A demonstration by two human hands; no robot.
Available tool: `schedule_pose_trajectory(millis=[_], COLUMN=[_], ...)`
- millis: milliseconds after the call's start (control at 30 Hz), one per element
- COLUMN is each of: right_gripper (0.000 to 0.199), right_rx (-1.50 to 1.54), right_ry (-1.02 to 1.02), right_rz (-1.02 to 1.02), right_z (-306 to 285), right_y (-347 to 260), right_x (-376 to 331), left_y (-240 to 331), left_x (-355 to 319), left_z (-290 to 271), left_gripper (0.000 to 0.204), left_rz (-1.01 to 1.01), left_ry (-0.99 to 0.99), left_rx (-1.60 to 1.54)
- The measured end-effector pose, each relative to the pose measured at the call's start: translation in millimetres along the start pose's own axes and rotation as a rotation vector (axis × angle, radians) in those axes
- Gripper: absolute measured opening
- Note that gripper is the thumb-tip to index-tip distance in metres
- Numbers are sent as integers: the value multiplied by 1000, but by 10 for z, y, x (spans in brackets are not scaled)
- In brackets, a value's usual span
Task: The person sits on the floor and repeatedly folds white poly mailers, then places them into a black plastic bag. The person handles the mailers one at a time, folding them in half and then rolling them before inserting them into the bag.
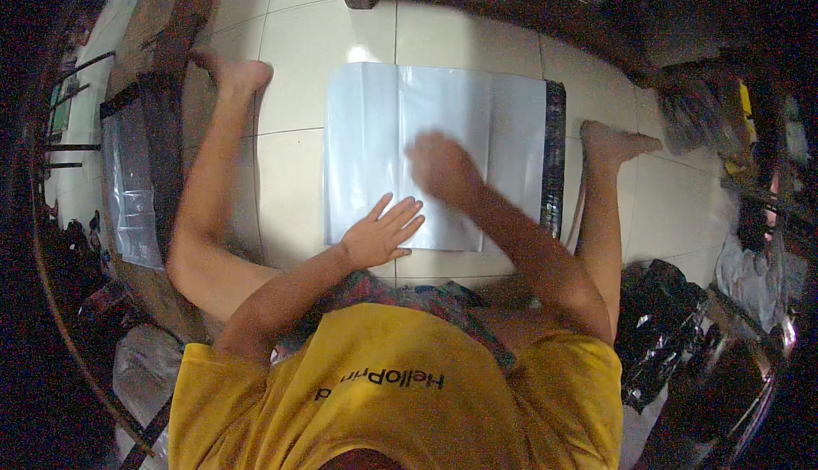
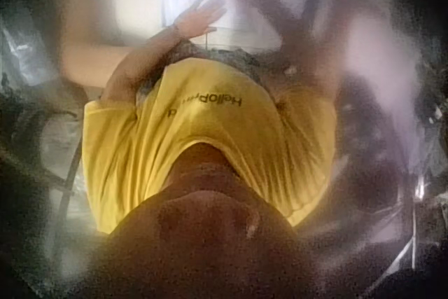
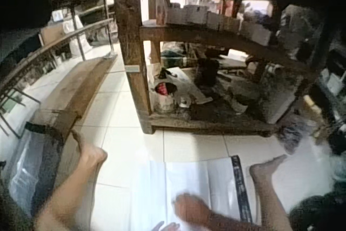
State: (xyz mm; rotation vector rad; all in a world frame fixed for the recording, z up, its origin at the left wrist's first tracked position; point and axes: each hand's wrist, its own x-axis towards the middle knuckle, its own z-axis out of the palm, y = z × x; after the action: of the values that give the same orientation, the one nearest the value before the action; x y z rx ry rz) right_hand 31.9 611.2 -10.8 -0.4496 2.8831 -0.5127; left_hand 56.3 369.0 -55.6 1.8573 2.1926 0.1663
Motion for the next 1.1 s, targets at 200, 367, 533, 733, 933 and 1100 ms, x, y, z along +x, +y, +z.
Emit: schedule_pose_trajectory(millis=[200, 367, 533, 733, 933, 1100], right_gripper=[27, 28, 28, 24, 23, 22], right_rx=[-61, -351, -574, -205, -283, -517], right_ry=[-124, -5, 75, 56, 92, 154], right_rz=[40, 28, 4, -25, -30, 42], right_z=[432, 640, 798, 548, 616, 791], right_y=[-680, -818, -846, -636, -705, -863], right_x=[-1066, -1109, -1150, -1182, -1225, -1140], left_y=[-43, 31, 176, 131, 94, 70], left_x=[4, -24, -49, -79, -154, -140], left_z=[44, -43, -14, -226, -98, -81], left_gripper=[69, 57, 50, 47, 41, 36], left_rz=[4, 26, -30, -56, -57, -105], left_ry=[101, 170, 168, 230, 241, 104], left_rx=[-28, -17, 64, 42, 153, 4])
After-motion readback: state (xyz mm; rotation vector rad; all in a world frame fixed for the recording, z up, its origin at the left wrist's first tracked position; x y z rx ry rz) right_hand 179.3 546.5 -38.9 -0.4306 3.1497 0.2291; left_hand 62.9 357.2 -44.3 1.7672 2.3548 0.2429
